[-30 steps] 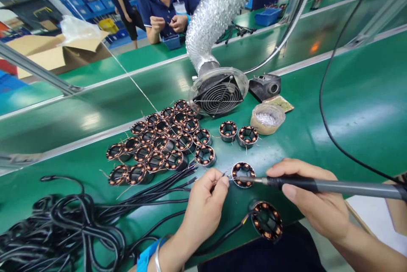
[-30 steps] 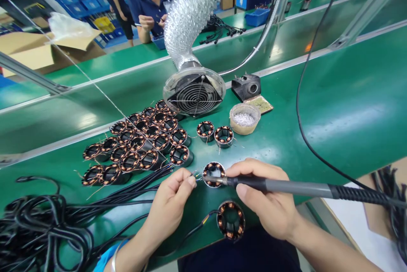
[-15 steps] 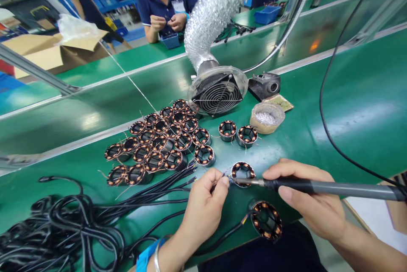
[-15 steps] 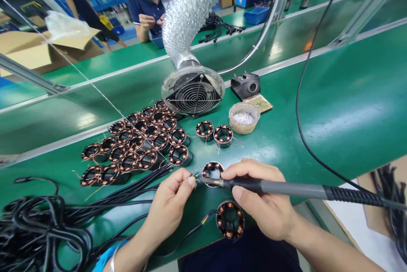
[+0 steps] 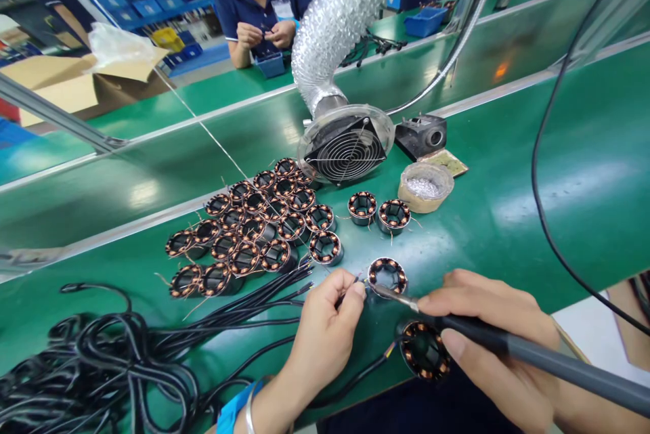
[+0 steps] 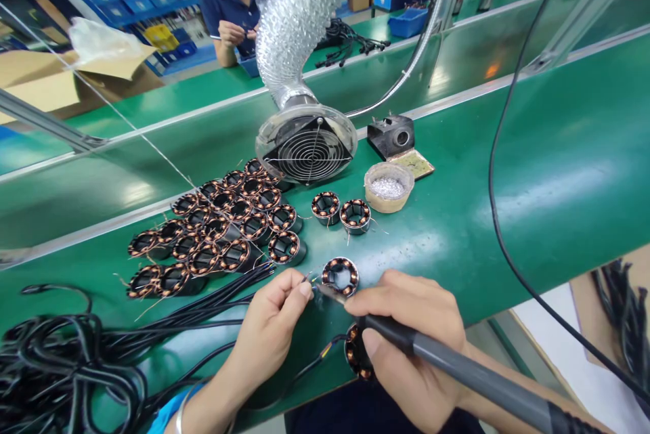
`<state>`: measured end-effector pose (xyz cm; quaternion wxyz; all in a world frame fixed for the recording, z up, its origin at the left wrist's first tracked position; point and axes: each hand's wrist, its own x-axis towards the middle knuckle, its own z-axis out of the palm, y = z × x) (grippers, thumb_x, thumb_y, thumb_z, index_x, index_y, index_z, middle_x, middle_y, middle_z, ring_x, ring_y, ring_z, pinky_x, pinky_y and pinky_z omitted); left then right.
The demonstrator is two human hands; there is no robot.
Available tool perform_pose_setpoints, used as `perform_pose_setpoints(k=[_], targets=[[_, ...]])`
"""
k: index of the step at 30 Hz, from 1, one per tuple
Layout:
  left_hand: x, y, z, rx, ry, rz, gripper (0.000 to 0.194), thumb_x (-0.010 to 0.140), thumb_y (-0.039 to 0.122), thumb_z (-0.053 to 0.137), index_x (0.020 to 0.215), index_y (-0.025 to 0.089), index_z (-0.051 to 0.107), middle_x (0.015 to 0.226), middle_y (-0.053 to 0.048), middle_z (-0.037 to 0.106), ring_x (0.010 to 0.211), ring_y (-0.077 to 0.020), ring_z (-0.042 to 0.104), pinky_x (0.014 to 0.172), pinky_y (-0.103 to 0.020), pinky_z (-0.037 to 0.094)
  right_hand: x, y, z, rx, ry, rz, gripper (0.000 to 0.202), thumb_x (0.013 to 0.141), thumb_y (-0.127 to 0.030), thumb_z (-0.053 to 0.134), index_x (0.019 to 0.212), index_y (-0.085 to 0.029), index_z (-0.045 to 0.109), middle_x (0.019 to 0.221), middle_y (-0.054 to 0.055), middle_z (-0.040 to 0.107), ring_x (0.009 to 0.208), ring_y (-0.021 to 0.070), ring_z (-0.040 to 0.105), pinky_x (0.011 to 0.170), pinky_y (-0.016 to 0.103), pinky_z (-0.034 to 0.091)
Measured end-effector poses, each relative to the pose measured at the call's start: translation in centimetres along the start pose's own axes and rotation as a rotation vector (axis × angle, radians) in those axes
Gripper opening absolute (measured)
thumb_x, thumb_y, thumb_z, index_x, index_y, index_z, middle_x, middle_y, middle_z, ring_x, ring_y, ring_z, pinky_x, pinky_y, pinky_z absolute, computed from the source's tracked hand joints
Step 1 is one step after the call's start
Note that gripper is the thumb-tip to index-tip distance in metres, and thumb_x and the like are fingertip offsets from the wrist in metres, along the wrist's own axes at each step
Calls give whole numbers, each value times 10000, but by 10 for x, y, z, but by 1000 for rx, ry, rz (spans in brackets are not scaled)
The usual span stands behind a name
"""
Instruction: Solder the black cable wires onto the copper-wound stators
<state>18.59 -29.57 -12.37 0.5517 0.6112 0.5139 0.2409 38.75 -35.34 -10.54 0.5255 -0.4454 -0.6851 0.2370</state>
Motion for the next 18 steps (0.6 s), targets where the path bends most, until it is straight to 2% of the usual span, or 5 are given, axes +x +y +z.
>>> perform_pose_setpoints(k=[10,12,15,16,18], targets=[[1,-1,0,1,-6,-4,324,933,411,461,689,199,440,610,64,330,582,-117,312,554,-245,258,7,-4,-12,-64,42,-2,231,815,-125,545,999,-184,673,660,11,610,509,124,523,433,244,405],[1,-1,-1,-2,-8,-5,324,932,414,460,691,197,448,610,64,332,582,-115,311,553,-241,261,8,6,-16,-175,124,-45,259,814,-115,567,1036,-197,674,729,19,634,577,142,558,488,263,441],[1,-1,-1,-13,-17,-8,325,930,417,457,692,196,453,609,64,331,578,-113,310,546,-238,262,10,34,-23,-409,400,-129,287,835,-154,616,1107,-227,670,893,46,681,734,197,611,646,334,503],[0,-1,-1,-19,-23,-11,325,930,418,457,691,196,453,606,65,327,574,-113,307,542,-237,261,11,45,-25,-503,437,-122,285,848,-174,626,1125,-232,665,934,54,690,779,212,622,702,356,516],[1,0,0,-28,-30,-16,324,928,414,459,688,196,453,599,67,319,567,-111,300,534,-236,257,11,65,-29,-658,372,-61,265,879,-214,621,1142,-218,655,971,65,701,816,219,642,762,367,531]])
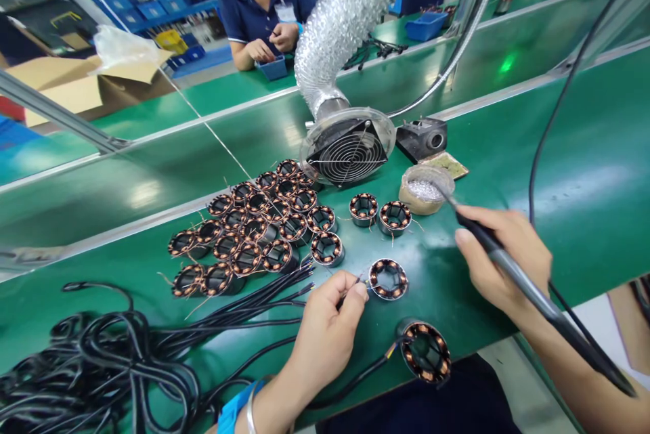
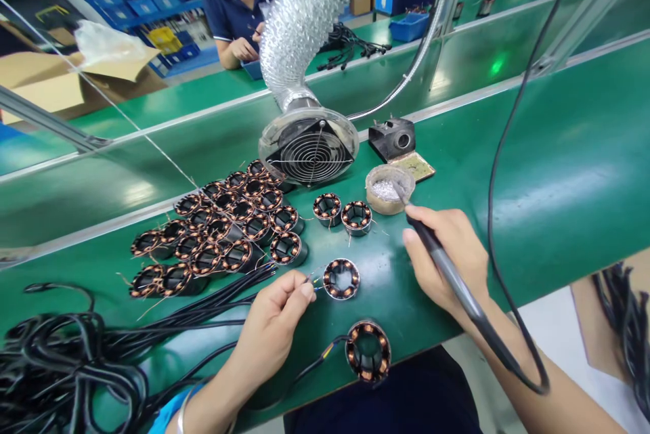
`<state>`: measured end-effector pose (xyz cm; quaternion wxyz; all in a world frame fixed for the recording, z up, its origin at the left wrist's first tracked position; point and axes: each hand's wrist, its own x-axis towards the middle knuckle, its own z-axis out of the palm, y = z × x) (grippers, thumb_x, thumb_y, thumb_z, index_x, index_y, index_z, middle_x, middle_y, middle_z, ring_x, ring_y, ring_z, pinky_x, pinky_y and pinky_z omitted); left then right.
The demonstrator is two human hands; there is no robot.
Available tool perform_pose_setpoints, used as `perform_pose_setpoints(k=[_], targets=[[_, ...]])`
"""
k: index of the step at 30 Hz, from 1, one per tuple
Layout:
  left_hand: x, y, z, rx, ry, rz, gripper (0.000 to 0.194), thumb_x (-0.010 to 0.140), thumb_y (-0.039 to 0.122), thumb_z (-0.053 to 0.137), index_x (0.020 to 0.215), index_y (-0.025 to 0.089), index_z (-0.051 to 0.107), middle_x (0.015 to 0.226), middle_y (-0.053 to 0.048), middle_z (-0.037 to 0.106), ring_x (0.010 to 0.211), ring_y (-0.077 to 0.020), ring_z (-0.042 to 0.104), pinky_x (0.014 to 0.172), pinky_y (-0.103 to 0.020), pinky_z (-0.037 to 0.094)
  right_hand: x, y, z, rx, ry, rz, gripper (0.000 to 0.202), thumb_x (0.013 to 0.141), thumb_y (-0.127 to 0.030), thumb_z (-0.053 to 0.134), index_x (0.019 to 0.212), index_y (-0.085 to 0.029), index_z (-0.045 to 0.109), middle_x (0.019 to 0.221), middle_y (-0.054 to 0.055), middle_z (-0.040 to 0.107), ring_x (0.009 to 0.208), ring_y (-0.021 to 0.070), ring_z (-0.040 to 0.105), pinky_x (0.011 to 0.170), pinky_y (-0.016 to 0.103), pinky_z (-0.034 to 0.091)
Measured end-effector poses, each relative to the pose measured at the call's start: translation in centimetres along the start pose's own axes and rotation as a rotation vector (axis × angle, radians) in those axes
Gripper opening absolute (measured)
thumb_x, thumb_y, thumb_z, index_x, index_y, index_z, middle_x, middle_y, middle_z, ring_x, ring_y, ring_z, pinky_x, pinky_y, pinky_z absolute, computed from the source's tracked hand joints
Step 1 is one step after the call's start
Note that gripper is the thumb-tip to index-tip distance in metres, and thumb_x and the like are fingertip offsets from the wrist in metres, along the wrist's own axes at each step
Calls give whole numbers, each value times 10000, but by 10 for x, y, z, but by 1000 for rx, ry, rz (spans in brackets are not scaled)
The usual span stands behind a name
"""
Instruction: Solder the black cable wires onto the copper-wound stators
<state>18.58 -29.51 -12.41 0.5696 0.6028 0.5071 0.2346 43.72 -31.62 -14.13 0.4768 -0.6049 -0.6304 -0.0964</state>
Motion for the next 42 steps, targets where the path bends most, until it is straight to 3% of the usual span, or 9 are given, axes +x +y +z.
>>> perform_pose_setpoints(k=[3,7,9,15,19,22,27,31,42], targets=[[1,1,0,-8,-2,-2,316,924,408,464,693,193,470,590,69,316,558,-110,295,528,-235,252,-5,12,6,-63,-127,45,250,915,-256,600,1153,-196,647,1020,74,709,841,209,679,778,337,552],[3,1,-1,-13,1,-5,314,922,414,465,706,189,501,596,64,337,566,-113,313,537,-236,264,-10,-1,5,140,-76,117,225,935,-218,585,1153,-224,643,840,5,713,608,121,665,606,239,552],[4,0,-2,-14,-3,-14,318,920,421,464,709,188,509,594,64,334,563,-114,307,534,-238,261,-7,-15,8,287,-136,67,202,931,-165,580,1112,-228,643,756,-23,693,545,97,639,558,210,538],[3,-2,-3,-36,1,-8,313,921,427,467,723,189,510,613,57,357,583,-120,317,551,-241,275,15,-48,17,531,-322,-181,210,886,-54,572,1041,-189,618,806,-1,690,625,104,620,601,222,523],[3,-2,-3,-21,6,7,322,934,420,461,712,189,496,622,55,367,600,-121,333,574,-245,284,13,-53,0,542,-371,-177,351,879,-86,533,1216,-166,595,846,34,653,681,129,600,610,256,516],[2,-2,-3,-4,-1,15,327,940,412,460,701,190,483,620,55,366,600,-121,338,576,-246,280,2,-57,-19,541,-448,-126,394,837,-90,527,1218,-141,614,792,43,607,671,143,584,575,268,502],[1,-3,-3,-7,-12,10,331,943,405,462,685,197,448,620,58,347,598,-119,331,574,-245,278,-8,-67,-33,564,-405,-70,333,784,-78,490,1062,-144,660,659,18,587,542,141,542,481,290,424],[1,-3,-4,-5,-20,12,322,943,398,464,694,195,463,612,59,349,593,-119,336,572,-243,282,-2,-69,-33,503,-509,-99,323,783,-64,510,1060,-154,649,672,19,609,560,149,580,507,286,462],[2,-2,-3,-34,-16,11,312,945,392,474,709,189,493,615,55,362,592,-118,341,567,-235,289,1,-69,-28,566,-449,-139,357,751,-58,512,1068,-147,648,656,21,601,531,146,551,469,285,438]])
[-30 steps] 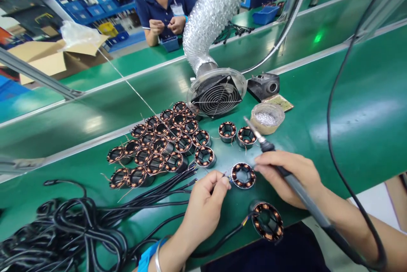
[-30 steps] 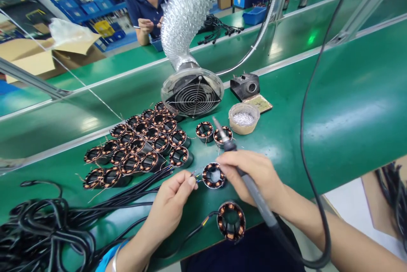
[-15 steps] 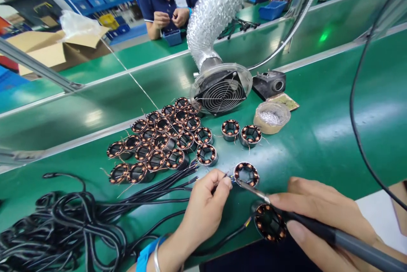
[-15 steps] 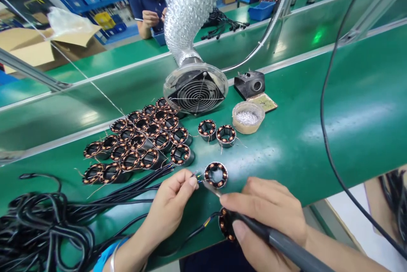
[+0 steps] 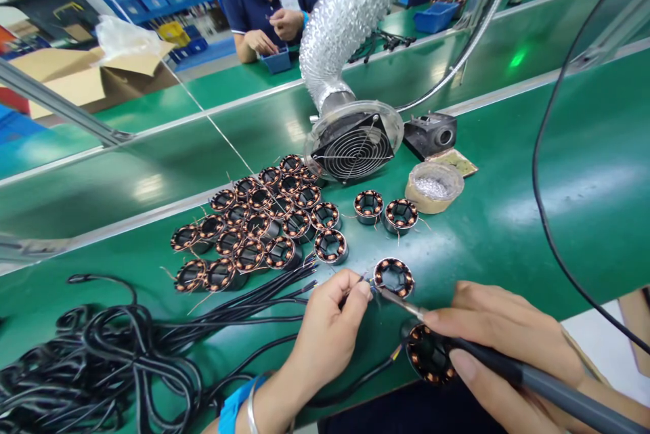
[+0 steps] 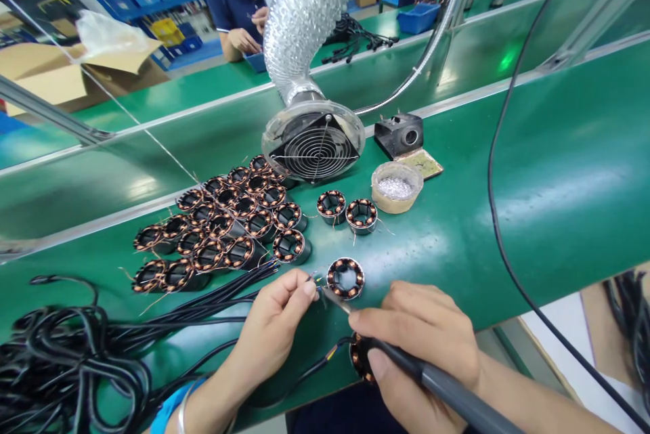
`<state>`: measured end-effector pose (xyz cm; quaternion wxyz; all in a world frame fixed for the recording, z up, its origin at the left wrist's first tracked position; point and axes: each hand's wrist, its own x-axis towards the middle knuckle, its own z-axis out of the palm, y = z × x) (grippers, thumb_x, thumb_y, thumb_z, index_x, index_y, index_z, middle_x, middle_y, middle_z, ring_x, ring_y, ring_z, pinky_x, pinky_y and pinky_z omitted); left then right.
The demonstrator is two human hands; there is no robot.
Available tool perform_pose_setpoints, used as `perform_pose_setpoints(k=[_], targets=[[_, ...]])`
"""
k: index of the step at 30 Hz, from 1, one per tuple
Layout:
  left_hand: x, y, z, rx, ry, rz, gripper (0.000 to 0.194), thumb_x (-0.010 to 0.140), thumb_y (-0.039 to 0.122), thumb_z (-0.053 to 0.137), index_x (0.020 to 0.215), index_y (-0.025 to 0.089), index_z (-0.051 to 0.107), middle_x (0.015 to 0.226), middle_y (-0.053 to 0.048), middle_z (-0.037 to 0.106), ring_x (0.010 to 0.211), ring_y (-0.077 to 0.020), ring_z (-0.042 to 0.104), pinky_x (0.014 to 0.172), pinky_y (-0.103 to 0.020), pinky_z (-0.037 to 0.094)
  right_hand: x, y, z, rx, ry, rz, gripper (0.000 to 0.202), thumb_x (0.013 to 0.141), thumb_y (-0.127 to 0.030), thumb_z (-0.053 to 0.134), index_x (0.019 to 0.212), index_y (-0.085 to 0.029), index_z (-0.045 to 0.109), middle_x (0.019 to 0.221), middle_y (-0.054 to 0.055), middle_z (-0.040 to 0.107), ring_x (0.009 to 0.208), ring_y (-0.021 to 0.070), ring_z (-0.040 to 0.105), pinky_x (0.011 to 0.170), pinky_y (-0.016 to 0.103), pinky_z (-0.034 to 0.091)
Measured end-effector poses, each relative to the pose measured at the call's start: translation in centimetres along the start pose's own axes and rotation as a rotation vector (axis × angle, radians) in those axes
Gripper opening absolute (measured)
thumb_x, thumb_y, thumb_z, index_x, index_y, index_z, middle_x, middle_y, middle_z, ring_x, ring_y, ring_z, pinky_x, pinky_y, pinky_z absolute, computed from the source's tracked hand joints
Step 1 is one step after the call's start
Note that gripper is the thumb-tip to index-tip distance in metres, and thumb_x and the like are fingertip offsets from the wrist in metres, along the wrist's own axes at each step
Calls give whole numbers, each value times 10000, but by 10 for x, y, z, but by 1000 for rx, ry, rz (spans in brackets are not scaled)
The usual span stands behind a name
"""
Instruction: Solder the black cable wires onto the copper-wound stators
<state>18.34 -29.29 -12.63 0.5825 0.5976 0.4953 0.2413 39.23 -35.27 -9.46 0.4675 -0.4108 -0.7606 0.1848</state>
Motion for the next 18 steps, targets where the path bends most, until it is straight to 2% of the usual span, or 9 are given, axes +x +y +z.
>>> perform_pose_setpoints(k=[9,14,18], targets=[[-1,3,0,10,10,-17,302,927,388,484,701,189,500,598,58,359,568,-114,333,539,-229,279,-2,3,-4,11,72,64,364,772,-58,511,1099,-156,637,704,28,605,568,147,564,492,288,453],[0,3,0,18,10,-14,314,931,399,477,699,188,495,603,57,357,575,-115,334,545,-229,286,-4,3,-4,12,52,58,370,759,-53,512,1090,-155,642,691,26,609,541,145,551,469,285,437],[0,3,0,14,10,-10,312,934,397,478,705,187,504,607,54,363,575,-115,333,544,-228,285,-4,2,-3,-6,-8,43,355,753,-63,514,1067,-160,648,681,25,624,556,157,586,497,293,473]])
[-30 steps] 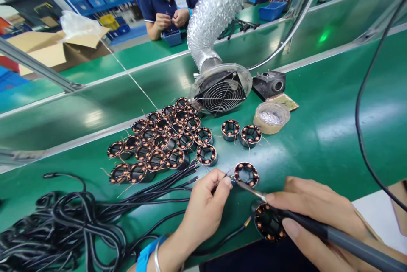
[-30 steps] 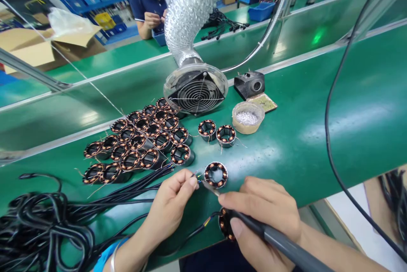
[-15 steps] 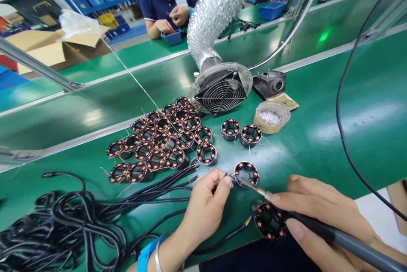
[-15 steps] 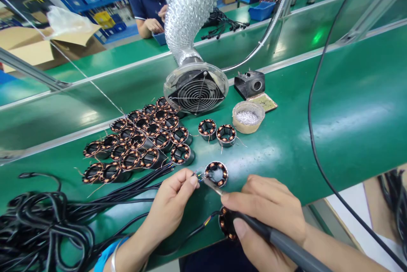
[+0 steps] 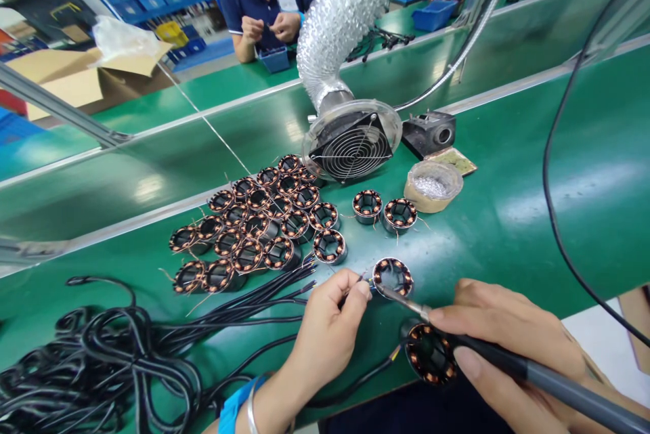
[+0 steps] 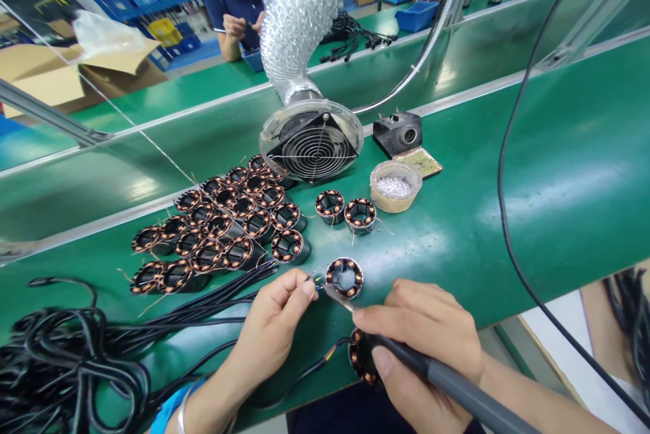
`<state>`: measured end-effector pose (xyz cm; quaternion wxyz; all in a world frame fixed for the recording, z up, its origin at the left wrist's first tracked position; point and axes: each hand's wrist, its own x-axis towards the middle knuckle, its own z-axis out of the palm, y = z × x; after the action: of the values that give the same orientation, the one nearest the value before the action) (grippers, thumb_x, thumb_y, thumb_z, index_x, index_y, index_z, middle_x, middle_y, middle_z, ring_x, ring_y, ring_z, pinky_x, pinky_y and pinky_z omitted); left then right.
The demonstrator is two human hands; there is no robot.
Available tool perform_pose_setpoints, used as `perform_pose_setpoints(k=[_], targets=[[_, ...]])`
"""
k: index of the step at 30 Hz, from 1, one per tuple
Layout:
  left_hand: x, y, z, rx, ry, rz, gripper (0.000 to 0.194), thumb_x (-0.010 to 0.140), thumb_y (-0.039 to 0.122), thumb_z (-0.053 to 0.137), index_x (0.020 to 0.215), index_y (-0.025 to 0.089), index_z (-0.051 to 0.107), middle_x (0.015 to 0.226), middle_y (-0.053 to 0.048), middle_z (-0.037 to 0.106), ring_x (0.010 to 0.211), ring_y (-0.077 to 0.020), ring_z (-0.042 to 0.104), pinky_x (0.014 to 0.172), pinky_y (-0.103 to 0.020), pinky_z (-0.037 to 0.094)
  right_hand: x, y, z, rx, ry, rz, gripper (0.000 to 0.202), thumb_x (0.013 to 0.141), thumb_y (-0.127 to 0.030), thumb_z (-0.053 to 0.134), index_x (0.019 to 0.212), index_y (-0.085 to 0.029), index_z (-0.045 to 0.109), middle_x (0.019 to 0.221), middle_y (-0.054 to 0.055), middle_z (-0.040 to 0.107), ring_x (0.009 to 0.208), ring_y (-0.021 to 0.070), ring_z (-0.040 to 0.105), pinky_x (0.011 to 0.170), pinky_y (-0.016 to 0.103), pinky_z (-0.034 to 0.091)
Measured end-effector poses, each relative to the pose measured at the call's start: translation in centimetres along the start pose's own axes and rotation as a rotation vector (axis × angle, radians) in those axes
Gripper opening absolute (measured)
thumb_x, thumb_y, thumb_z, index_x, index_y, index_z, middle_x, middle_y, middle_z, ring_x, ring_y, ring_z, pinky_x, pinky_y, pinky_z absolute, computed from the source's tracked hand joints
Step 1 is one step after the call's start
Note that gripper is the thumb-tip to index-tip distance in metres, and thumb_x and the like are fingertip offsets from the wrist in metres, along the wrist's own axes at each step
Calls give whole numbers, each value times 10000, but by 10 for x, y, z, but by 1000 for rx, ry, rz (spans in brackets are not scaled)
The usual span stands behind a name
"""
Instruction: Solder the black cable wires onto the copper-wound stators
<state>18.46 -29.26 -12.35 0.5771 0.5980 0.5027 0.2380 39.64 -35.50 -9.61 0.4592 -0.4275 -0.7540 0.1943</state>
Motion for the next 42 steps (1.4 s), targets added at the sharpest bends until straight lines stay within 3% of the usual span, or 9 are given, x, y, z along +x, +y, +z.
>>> perform_pose_setpoints(k=[7,18,21,24,26,30,32,36,42], targets=[[0,0,1,-1,-2,3,317,936,400,475,701,189,503,602,54,357,573,-117,329,543,-230,283,4,1,6,26,28,-28,349,752,-76,498,1055,-168,648,657,16,619,510,145,563,463,273,448],[0,0,0,17,0,4,325,929,402,475,679,195,467,598,57,354,570,-116,333,545,-234,278,-4,1,-3,20,55,20,377,762,-65,515,1099,-180,637,683,20,616,543,155,571,475,286,461],[0,-1,0,9,3,3,321,922,412,485,687,194,487,596,55,361,568,-118,339,545,-234,283,-2,13,-7,-70,164,-2,396,786,-82,534,1147,-211,635,733,34,631,584,174,574,494,306,458],[0,-2,0,-8,5,1,324,921,419,487,689,194,493,598,55,363,566,-117,333,542,-232,283,3,42,-12,-354,413,-31,367,828,-118,586,1164,-251,651,868,59,667,723,208,603,648,356,497],[0,-3,1,-7,3,-1,324,924,419,485,693,193,497,597,56,357,564,-116,325,539,-231,277,6,65,-14,-521,490,-2,327,858,-157,614,1165,-260,654,944,64,689,801,222,623,751,378,508],[0,-3,1,-7,-4,5,321,931,407,476,698,189,503,594,58,348,566,-115,321,540,-232,273,5,95,-13,-562,335,212,272,920,-282,593,1180,-224,646,991,65,706,809,208,674,746,341,549],[0,-2,1,-10,-2,5,320,929,400,480,691,188,502,591,57,348,565,-114,321,539,-233,272,2,95,-11,-514,385,234,274,933,-285,584,1193,-220,641,954,52,715,728,183,684,708,322,564],[0,-1,1,-9,3,-3,311,925,396,490,695,188,511,587,57,345,561,-115,315,533,-234,266,2,76,-2,-325,411,125,257,925,-160,584,1164,-235,637,726,-24,682,515,120,623,549,257,544],[1,-1,-1,-14,-7,4,323,932,416,489,706,186,513,610,50,362,582,-119,323,552,-235,285,30,46,19,-129,81,-146,241,846,-87,602,1057,-200,573,814,10,662,673,140,600,625,266,517]])
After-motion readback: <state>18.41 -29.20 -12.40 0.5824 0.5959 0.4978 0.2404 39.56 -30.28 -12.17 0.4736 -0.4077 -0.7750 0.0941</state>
